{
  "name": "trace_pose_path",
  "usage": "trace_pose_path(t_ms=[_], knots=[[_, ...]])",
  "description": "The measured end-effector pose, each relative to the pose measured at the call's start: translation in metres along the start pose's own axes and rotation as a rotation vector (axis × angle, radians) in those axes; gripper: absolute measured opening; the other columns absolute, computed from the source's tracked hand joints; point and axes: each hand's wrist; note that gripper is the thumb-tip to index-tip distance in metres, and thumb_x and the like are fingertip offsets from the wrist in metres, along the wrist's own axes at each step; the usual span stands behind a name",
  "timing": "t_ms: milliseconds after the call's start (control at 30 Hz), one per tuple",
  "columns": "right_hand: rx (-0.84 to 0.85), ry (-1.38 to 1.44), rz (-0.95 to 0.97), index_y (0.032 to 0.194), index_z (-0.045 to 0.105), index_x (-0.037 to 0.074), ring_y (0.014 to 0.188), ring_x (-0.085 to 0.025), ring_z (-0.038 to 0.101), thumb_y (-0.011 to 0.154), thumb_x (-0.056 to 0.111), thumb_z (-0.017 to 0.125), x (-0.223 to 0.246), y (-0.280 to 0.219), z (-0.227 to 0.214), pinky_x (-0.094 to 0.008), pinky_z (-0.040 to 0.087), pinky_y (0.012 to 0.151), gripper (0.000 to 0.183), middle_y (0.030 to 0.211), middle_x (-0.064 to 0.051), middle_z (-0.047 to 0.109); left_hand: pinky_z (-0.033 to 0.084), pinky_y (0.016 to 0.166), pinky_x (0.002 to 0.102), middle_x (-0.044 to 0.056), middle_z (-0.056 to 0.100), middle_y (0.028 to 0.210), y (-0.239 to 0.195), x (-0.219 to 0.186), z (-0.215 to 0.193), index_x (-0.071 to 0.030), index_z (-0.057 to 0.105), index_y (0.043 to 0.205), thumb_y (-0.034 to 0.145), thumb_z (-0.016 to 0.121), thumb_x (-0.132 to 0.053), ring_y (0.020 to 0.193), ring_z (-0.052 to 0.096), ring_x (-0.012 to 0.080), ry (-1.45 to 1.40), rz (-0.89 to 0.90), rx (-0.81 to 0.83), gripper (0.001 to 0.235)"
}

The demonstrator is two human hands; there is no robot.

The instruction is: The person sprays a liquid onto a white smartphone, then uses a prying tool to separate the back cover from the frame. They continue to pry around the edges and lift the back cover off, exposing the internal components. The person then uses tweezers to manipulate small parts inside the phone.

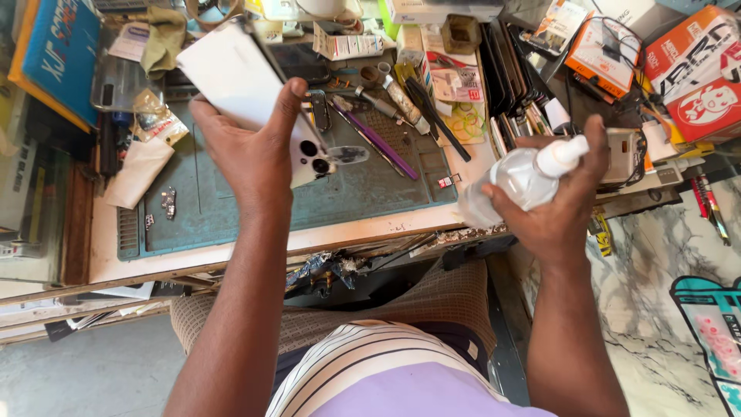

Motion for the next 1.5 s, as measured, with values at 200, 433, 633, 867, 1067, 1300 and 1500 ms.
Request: trace_pose_path(t_ms=[200, 433, 633, 867, 1067, 1300, 1500], knots=[[0.052, 0.748, 0.066, 0.171, -0.005, 0.024, 0.101, -0.024, 0.072, 0.092, 0.026, 0.091, 0.027, 0.006, 0.015, -0.038, 0.063, 0.09, 0.124, 0.117, -0.015, 0.07, 0.057, 0.101, 0.034, 0.013, 0.063, 0.123, -0.017, -0.024, 0.013, -0.005, 0.042, 0.13, 0.092, 0.086, -0.036, 0.117, 0.065, 0.0194, -0.117, 0.071, 0.09, 0.066], [0.238, 1.195, 0.138, 0.167, -0.001, 0.029, 0.101, -0.028, 0.074, 0.088, 0.031, 0.093, 0.062, 0.01, 0.044, -0.043, 0.066, 0.091, 0.123, 0.118, -0.018, 0.07, 0.059, 0.101, 0.032, 0.013, 0.061, 0.127, -0.035, -0.047, 0.007, -0.004, 0.037, 0.132, 0.107, 0.074, -0.016, 0.12, 0.064, 0.0168, -0.221, 0.159, 0.183, 0.046], [0.298, 0.557, -0.05, 0.166, 0.02, 0.019, 0.106, -0.027, 0.072, 0.092, 0.025, 0.085, 0.08, 0.011, 0.052, -0.038, 0.066, 0.09, 0.099, 0.122, -0.02, 0.063, 0.055, 0.104, 0.028, 0.013, 0.06, 0.124, -0.048, -0.063, 0.003, -0.003, 0.038, 0.131, 0.113, 0.076, -0.01, 0.114, 0.06, 0.014, -0.219, 0.319, 0.182, 0.042], [0.274, -0.107, -0.153, 0.153, 0.028, 0.004, 0.111, -0.038, 0.072, 0.082, 0.03, 0.09, 0.107, 0.016, 0.064, -0.044, 0.061, 0.092, 0.097, 0.135, -0.029, 0.061, 0.054, 0.103, 0.029, 0.01, 0.055, 0.125, -0.058, -0.071, 0.0, -0.003, 0.035, 0.134, 0.116, 0.074, -0.013, 0.114, 0.057, 0.0134, -0.094, 0.361, 0.188, 0.044], [0.239, -0.164, -0.163, 0.151, 0.029, 0.004, 0.115, -0.04, 0.071, 0.084, 0.03, 0.088, 0.112, 0.02, 0.07, -0.046, 0.06, 0.094, 0.093, 0.138, -0.026, 0.06, 0.053, 0.103, 0.03, 0.012, 0.053, 0.124, -0.062, -0.072, 0.001, -0.003, 0.036, 0.133, 0.115, 0.074, -0.011, 0.114, 0.057, 0.0145, -0.032, 0.359, 0.182, 0.043], [0.266, -0.106, -0.093, 0.151, 0.03, 0.004, 0.109, -0.037, 0.073, 0.083, 0.028, 0.088, 0.111, 0.02, 0.073, -0.046, 0.061, 0.091, 0.093, 0.134, -0.025, 0.062, 0.054, 0.104, 0.03, 0.012, 0.053, 0.125, -0.065, -0.069, 0.003, -0.003, 0.035, 0.134, 0.115, 0.073, -0.01, 0.117, 0.058, 0.0142, -0.062, 0.325, 0.204, 0.043], [0.284, -0.11, -0.121, 0.152, 0.03, 0.005, 0.111, -0.038, 0.072, 0.081, 0.026, 0.089, 0.111, 0.02, 0.074, -0.045, 0.061, 0.092, 0.094, 0.132, -0.025, 0.063, 0.056, 0.101, 0.03, 0.013, 0.058, 0.122, -0.06, -0.067, 0.003, -0.003, 0.035, 0.133, 0.113, 0.073, -0.009, 0.116, 0.062, 0.0147, -0.069, 0.292, 0.189, 0.043]])
Point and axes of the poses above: each hand's wrist, its own y-axis towards the middle knuckle, its own z-axis out of the palm, x = y × z
